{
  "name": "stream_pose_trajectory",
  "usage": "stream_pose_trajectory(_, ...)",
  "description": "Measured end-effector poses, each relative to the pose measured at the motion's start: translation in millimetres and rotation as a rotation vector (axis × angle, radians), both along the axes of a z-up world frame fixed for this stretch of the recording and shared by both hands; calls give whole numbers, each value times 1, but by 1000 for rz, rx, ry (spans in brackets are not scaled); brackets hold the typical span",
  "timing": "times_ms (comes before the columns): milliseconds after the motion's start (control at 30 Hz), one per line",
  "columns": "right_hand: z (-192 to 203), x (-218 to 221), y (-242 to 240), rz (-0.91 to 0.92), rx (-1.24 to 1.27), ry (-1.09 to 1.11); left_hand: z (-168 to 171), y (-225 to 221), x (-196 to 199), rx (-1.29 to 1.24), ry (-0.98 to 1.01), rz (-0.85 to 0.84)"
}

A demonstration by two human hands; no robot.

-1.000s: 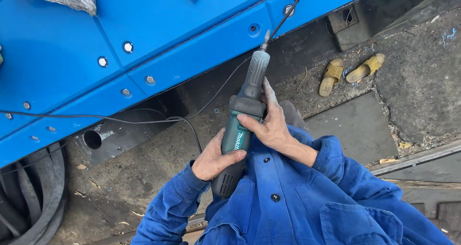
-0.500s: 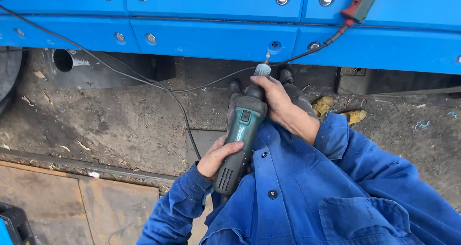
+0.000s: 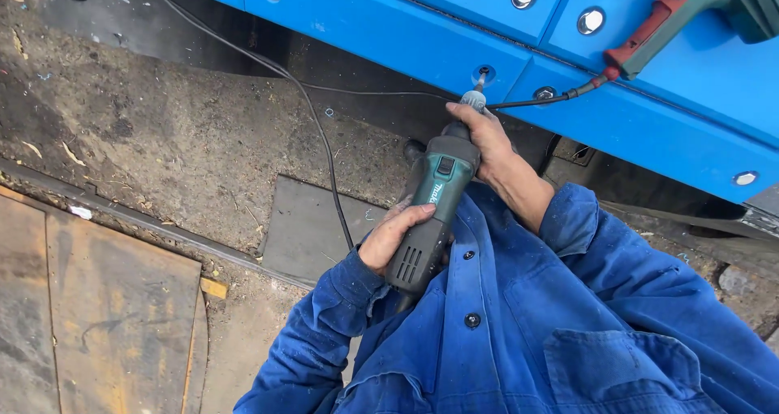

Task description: The person is using various tools to maintain and assemble blue metal panels, including a die grinder and an impact wrench.

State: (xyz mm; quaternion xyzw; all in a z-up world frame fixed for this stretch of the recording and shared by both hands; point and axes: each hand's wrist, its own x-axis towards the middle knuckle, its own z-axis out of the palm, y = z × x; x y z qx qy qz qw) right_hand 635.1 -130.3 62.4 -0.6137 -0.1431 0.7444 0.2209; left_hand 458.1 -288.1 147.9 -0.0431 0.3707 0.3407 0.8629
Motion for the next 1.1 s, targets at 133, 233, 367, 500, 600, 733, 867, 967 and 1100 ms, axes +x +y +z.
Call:
stream_pose_trajectory(133,-13,7,9,16,-40,3,-10,3,10,2,-48,26)
stream_pose_trajectory(233,-21,13,14,51,-102,-47,-6,9,18,-58,-53,41)
stream_pose_trajectory(367,-9,16,23,83,-148,-39,0,15,26,-69,-93,109)
stream_pose_trajectory(500,-14,17,32,121,-167,-68,-1,19,31,-78,-116,118)
stream_pose_trajectory(600,-11,17,35,130,-172,-70,1,23,34,-93,-93,122)
stream_pose_trajectory(733,-11,17,41,133,-191,-112,0,27,35,-122,-108,129)
stream_pose_trajectory(867,-7,17,39,148,-190,-107,-2,25,38,-126,-97,133)
stream_pose_trajectory(967,-6,16,40,147,-183,-101,-2,27,38,-129,-88,126)
stream_pose_trajectory(1100,-5,15,41,136,-201,-122,2,31,37,-115,-71,116)
